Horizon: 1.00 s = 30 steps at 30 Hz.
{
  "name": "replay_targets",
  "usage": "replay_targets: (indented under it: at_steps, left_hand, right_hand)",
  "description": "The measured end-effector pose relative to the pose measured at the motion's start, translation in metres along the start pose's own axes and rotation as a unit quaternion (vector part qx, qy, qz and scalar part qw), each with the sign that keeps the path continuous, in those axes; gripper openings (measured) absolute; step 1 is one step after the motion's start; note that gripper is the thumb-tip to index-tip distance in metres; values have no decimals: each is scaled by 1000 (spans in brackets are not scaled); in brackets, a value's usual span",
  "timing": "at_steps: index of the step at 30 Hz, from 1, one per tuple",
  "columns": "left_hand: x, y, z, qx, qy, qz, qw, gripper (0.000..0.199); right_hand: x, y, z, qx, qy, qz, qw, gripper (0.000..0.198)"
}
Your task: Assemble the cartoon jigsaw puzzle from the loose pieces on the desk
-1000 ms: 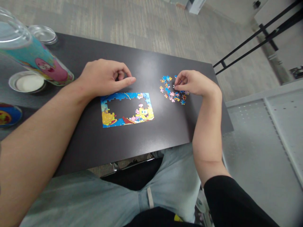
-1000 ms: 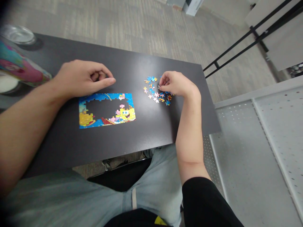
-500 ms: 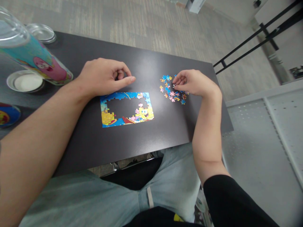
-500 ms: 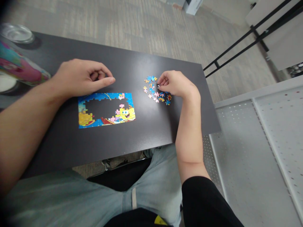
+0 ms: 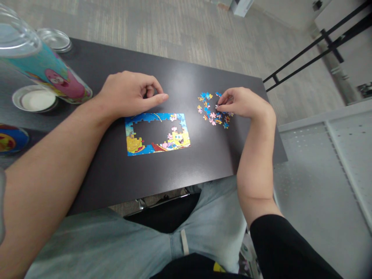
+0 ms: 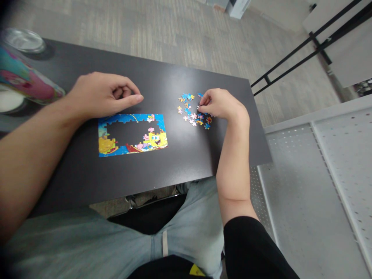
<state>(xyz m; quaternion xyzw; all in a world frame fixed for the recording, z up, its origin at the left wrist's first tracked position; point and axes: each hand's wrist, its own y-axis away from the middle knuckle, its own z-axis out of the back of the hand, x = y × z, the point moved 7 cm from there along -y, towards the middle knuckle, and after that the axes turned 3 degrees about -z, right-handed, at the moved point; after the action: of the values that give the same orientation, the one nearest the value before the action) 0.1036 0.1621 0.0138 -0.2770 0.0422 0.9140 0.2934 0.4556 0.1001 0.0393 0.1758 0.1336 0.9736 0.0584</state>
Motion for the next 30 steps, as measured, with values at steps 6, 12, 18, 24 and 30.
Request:
replay_targets:
  at_steps: [6,12,18,24,30]
  left_hand:
    - [4,-3,-1,-16,10,-13,1000,68]
    - [2,-2,-1,-14,1,-22,1000,57]
    - [-1,-1,-1,0,-11,2,1000,56]
    - [-5,1,1,10,-15,10,1000,52]
    - [2,1,-1,4,-16,8,1000,55]
  right_hand:
    - [6,5,0,22,-2,-6,1000,25]
    - [-5,9,5,10,-23,-32,999,23]
    - [6,10,1,26,-3,-13,1000,27]
    - [7,10,1,28,19,-14,999,29]
    - [9,11,0,21,35,-15,999,29]
